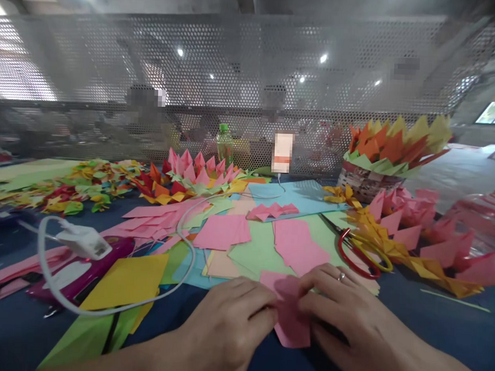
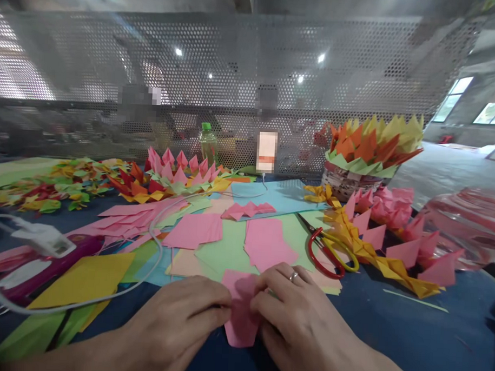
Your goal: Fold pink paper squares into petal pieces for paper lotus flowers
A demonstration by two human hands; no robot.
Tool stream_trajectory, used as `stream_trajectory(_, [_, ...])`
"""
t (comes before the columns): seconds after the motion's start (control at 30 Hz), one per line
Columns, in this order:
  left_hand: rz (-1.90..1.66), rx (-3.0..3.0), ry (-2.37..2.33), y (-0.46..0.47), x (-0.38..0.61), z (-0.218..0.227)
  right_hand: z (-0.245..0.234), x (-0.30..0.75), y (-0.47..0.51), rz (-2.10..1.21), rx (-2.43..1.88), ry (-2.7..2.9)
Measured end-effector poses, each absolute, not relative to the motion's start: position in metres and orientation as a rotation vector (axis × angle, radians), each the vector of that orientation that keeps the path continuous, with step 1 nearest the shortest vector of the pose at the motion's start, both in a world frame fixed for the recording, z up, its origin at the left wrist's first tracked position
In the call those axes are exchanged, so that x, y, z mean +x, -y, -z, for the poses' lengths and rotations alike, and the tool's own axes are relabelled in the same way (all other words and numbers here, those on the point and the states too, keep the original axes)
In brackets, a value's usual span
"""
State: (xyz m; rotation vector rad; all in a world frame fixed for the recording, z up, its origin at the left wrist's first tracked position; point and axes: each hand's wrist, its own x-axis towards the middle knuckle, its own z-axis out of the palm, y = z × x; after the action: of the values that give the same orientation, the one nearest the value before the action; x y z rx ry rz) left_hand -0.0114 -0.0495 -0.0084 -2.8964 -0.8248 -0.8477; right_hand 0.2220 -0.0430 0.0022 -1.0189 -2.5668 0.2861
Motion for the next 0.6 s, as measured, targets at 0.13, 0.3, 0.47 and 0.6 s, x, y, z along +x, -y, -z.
stream_trajectory(0.13, [0.817, -2.908, 0.859, 0.047, -0.013, 0.008, -0.006, 0.222, 0.042, -0.29, -0.931, 2.577])
stream_trajectory(0.3, [0.841, -2.91, 0.84, 0.052, -0.012, 0.011, -0.006, 0.219, 0.044, -0.328, -0.885, 2.579])
stream_trajectory(0.47, [0.909, -2.947, 0.777, 0.055, -0.011, 0.012, 0.005, 0.221, 0.043, -0.522, -0.886, 2.537])
stream_trajectory(0.6, [0.919, -2.981, 0.784, 0.053, -0.01, 0.011, 0.013, 0.222, 0.043, -0.644, -0.972, 2.44])
